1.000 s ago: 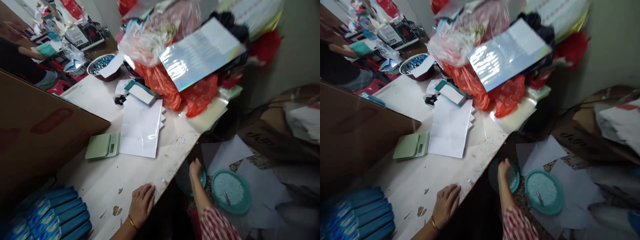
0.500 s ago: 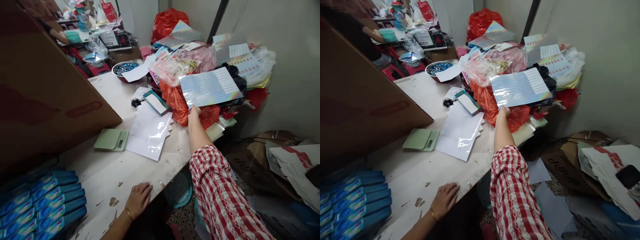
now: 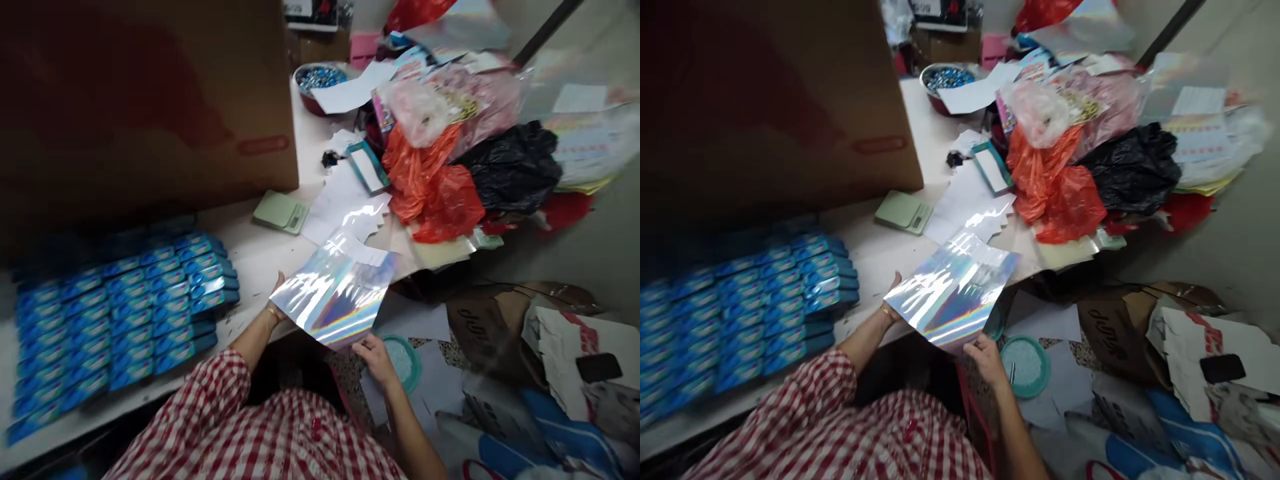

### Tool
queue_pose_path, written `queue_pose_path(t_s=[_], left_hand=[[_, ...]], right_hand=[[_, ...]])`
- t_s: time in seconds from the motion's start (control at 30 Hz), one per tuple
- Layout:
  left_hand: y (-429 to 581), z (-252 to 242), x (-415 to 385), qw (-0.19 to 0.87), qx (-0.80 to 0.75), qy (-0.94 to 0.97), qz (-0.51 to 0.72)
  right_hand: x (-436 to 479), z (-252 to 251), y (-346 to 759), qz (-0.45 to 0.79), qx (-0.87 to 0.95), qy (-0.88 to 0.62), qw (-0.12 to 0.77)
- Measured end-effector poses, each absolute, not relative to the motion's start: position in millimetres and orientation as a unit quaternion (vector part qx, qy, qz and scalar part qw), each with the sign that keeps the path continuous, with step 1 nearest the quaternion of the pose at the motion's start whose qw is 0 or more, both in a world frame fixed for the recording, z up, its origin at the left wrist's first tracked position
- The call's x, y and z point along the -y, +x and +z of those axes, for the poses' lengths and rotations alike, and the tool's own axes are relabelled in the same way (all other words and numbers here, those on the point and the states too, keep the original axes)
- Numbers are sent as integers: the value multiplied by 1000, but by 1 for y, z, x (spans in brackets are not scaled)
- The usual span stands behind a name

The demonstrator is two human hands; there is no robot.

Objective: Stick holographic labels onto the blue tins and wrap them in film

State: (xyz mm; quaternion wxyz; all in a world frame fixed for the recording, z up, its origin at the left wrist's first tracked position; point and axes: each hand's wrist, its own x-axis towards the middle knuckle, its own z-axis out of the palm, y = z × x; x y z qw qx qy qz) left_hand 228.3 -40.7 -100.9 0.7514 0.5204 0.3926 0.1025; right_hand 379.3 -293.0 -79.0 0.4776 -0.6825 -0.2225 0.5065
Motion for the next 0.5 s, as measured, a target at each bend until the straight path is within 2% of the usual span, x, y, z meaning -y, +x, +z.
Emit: queue_pose_path(t_s=[0.07, 0.13, 0.23, 0.5], left_hand=[[193, -100, 30, 836, -396, 373, 73], [159, -104, 28, 861, -413, 296, 16], [130, -111, 35, 833, -458, 310, -39], [130, -105, 40, 722, -523, 453, 25]], right_hand=[[299, -83, 364, 545, 170, -688, 449], [297, -91, 358, 565, 149, -701, 408], [293, -104, 351, 585, 138, -717, 353], [297, -110, 313, 557, 117, -753, 331]])
